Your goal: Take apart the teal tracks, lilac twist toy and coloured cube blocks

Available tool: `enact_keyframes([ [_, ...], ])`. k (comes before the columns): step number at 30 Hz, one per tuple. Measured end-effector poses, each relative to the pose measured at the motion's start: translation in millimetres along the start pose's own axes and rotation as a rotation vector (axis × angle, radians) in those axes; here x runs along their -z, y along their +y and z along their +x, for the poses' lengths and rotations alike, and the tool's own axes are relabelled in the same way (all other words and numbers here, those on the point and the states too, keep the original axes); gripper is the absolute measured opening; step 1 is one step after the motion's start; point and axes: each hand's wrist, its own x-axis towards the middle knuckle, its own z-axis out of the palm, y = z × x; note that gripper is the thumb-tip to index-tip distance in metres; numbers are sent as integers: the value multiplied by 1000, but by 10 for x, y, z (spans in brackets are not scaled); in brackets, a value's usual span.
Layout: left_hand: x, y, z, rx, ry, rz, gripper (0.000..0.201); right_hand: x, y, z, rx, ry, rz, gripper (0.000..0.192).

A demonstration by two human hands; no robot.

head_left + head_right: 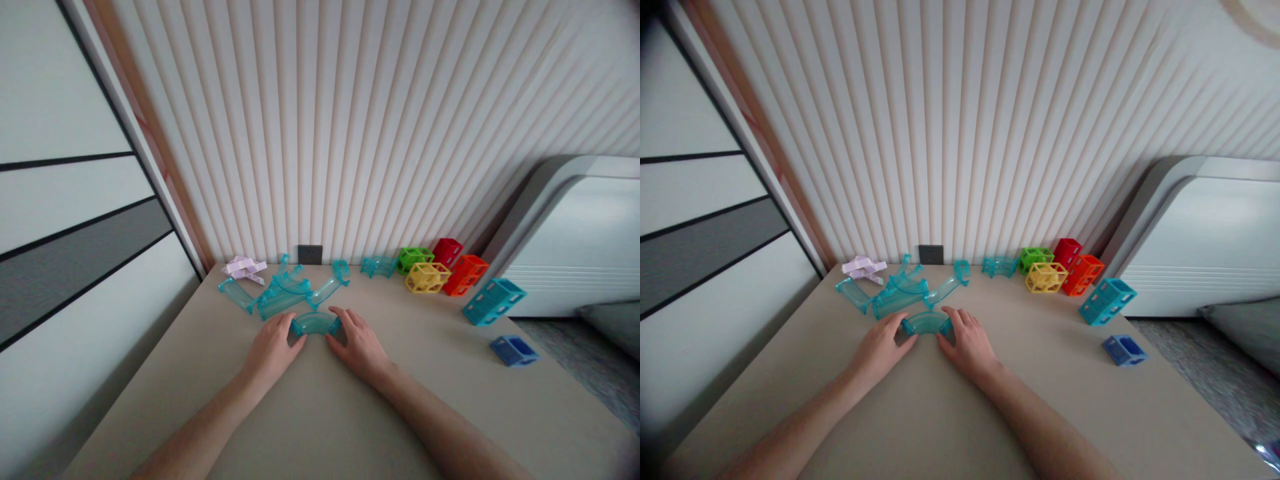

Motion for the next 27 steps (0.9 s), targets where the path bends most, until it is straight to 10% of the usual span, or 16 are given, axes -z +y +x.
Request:
enact_keyframes([
  [18, 26, -4, 0, -16, -44, 45, 34, 14, 79, 14, 73, 124, 58, 41],
  [22, 19, -13, 2, -6, -67, 35, 33, 69, 13, 286, 162, 256, 68, 25],
  [27, 59, 2, 10, -41, -59, 64, 31, 50, -264, 952, 215, -3, -108, 29],
])
